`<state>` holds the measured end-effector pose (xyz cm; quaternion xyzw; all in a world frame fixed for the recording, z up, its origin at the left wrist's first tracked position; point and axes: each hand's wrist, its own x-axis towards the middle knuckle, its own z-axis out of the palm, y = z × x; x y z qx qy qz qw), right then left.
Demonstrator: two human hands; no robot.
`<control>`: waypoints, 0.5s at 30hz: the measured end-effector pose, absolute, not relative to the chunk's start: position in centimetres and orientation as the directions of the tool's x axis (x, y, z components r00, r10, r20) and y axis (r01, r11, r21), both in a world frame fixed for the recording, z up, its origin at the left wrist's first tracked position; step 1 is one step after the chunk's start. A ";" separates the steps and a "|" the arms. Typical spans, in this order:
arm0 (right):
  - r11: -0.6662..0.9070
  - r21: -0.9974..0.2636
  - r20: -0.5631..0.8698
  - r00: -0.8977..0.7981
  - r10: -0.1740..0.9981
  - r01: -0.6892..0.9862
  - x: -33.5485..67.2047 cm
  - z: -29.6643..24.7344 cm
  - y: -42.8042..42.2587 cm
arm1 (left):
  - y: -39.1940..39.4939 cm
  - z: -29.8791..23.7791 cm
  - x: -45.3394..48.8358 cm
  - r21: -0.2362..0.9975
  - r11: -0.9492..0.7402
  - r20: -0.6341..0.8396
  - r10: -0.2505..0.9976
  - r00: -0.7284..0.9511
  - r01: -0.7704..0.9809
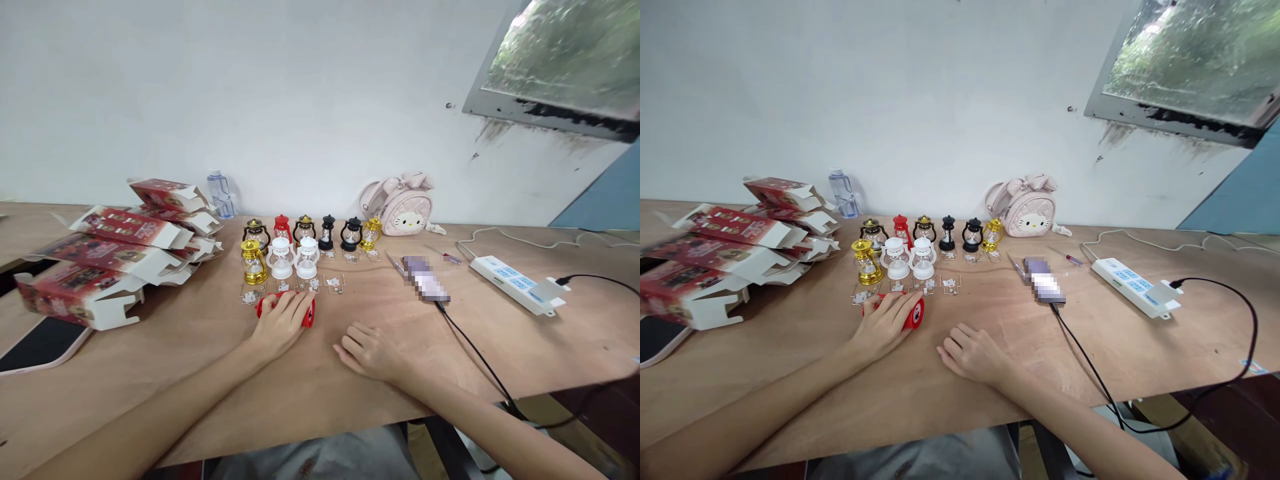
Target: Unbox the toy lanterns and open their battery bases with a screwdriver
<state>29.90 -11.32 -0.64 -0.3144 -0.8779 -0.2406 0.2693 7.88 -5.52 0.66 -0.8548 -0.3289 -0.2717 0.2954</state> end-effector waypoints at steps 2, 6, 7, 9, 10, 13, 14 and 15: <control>0.677 0.245 0.630 -0.644 0.433 0.694 29.9 -0.7 -11.3 | -5.6 0.7 7.9 -0.324 -0.610 0.657 0.404 0.636 0.723; 0.655 0.228 0.644 -0.616 0.454 0.721 30.0 -0.9 -11.2 | -5.6 0.8 7.9 -0.325 -0.609 0.659 0.403 0.635 0.724; 0.649 0.225 0.643 -0.611 0.461 0.727 30.0 -0.9 -11.2 | -5.6 0.8 7.9 -0.325 -0.610 0.664 0.397 0.633 0.723; 0.642 0.228 0.640 -0.609 0.468 0.732 30.0 -0.9 -11.2 | -5.6 0.9 7.9 -0.324 -0.614 0.673 0.384 0.632 0.719; 0.641 0.231 0.640 -0.611 0.466 0.732 30.0 -0.8 -11.3 | -5.6 0.9 8.0 -0.323 -0.616 0.676 0.380 0.631 0.718; 0.641 0.230 0.646 -0.607 0.463 0.733 30.0 -0.8 -11.3 | -5.6 0.9 8.0 -0.320 -0.617 0.678 0.381 0.629 0.719; 0.640 0.225 0.647 -0.604 0.465 0.735 30.0 -0.9 -11.3 | -5.6 0.9 8.0 -0.320 -0.616 0.675 0.385 0.629 0.720; 0.638 0.219 0.651 -0.598 0.469 0.738 30.0 -0.9 -11.3 | -5.6 0.9 8.0 -0.321 -0.615 0.669 0.392 0.632 0.721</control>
